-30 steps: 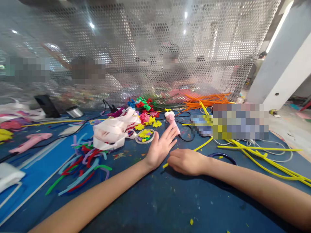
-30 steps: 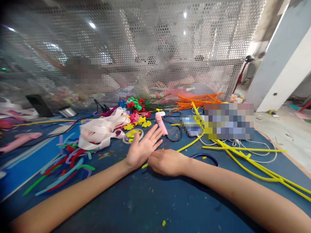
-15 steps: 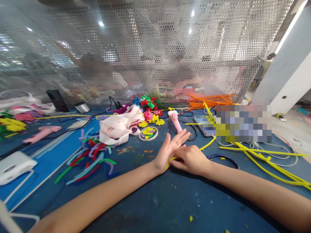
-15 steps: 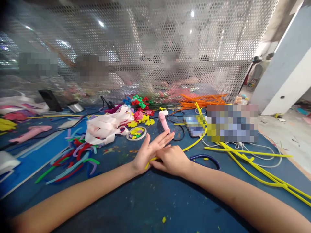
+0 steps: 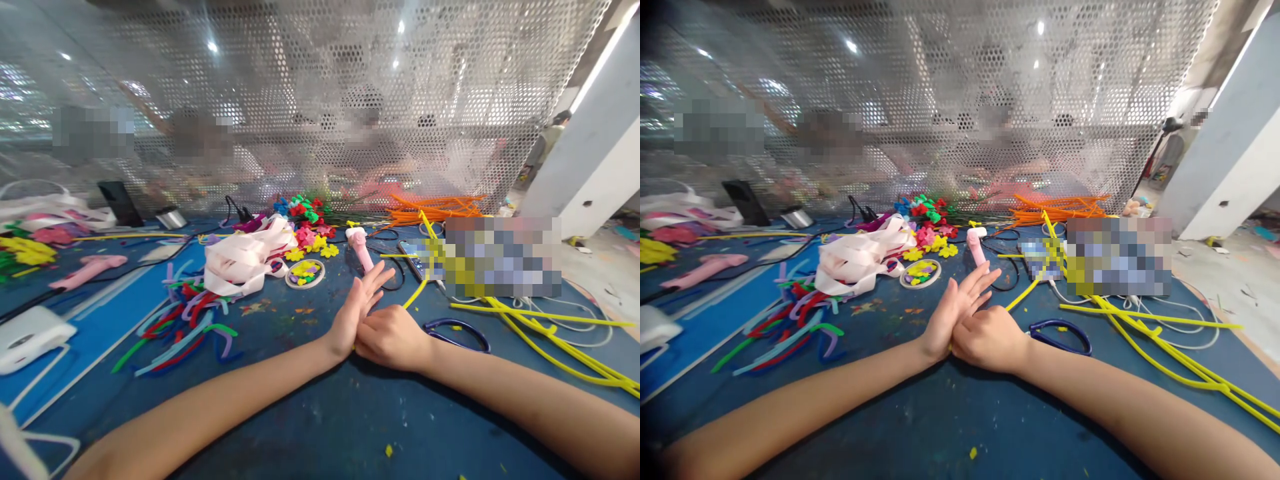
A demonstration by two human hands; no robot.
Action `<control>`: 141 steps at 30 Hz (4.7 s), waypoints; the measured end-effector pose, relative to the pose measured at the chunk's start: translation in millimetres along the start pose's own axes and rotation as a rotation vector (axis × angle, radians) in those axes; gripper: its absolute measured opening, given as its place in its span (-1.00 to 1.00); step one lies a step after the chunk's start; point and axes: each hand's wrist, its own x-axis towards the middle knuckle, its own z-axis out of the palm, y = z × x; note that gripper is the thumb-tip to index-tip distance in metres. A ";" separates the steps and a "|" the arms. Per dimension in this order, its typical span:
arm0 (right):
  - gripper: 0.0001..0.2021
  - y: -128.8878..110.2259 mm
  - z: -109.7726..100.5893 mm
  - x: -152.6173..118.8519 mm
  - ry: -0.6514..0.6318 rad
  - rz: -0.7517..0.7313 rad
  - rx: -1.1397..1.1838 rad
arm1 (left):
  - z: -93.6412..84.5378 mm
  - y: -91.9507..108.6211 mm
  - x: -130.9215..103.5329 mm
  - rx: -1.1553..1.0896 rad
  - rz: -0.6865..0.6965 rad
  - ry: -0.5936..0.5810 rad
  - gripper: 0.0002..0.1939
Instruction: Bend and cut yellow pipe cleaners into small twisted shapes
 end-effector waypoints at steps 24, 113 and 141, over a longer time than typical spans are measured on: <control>-0.82 23.7 -8.3 -0.4 -0.105 0.334 0.090 | -39.1 -0.7 -11.2 0.050 -0.035 -0.215 -0.49; -0.70 32.5 2.4 3.6 0.149 0.915 1.249 | -56.0 -4.1 5.1 0.409 0.030 0.217 -0.75; -0.85 29.0 -12.9 -2.5 0.253 0.255 0.354 | -40.4 29.1 -2.0 1.088 0.090 -0.072 -0.73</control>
